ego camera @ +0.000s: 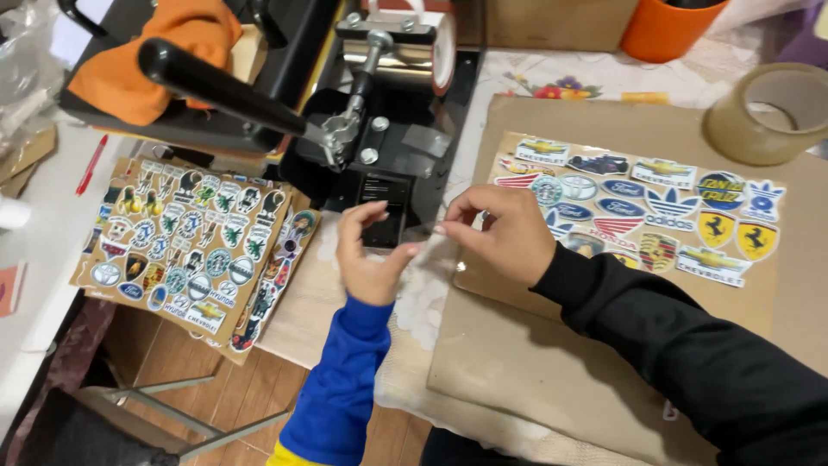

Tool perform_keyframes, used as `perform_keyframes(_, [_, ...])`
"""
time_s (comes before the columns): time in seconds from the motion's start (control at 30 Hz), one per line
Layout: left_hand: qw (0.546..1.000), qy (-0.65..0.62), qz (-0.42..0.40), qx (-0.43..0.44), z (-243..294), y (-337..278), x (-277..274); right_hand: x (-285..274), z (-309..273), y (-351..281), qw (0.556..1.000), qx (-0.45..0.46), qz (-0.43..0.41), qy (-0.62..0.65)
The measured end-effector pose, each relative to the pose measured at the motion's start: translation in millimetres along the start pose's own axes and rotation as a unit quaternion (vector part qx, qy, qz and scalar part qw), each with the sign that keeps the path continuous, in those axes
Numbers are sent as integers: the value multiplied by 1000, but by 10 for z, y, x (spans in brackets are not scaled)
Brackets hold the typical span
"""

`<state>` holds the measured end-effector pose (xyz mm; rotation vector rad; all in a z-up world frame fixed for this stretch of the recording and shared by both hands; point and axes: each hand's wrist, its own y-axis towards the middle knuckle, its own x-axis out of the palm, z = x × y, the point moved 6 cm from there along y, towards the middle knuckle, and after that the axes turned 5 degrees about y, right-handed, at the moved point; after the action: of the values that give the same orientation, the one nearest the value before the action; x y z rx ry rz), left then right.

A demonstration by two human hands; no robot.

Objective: Cutting and peeling individual stickers from a sheet to prepare them for application.

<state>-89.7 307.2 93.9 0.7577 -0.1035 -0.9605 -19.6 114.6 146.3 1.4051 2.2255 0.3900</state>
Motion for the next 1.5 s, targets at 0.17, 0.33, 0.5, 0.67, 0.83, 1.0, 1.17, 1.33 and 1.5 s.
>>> perform_keyframes(0.17, [999, 40, -17, -10, -55, 139, 49, 165, 230, 39, 1000, 19, 13, -17])
perform_keyframes(0.33, [996, 91, 12, 20, -66, 207, 64, 160, 271, 75, 999, 16, 12, -48])
perform_keyframes(0.5, [987, 131, 50, 82, 13, 217, 16, 164, 317, 61, 998, 23, 15, -52])
perform_keyframes(0.67, [983, 142, 59, 99, 18, 195, 10, -2, 448, 102, 989, 136, 63, -4])
perform_keyframes(0.83, [985, 130, 62, 98, 18, 183, 43, -54, 531, 278, 925, 329, 91, 167])
perform_keyframes(1.0, [986, 103, 53, 123, 43, 133, 26, 116, 537, 386, 880, 391, 91, 254])
perform_keyframes(1.17, [983, 90, 76, 139, 21, 94, -3, 109, 631, 436, 885, 382, 126, 236])
perform_keyframes(1.33, [972, 119, 109, 168, 161, 45, -109, -55, 460, 476, 915, 326, 163, 175])
perform_keyframes(1.5, [949, 99, 120, 275, 752, -3, -74, -647, -309, 117, 970, 219, 68, 80])
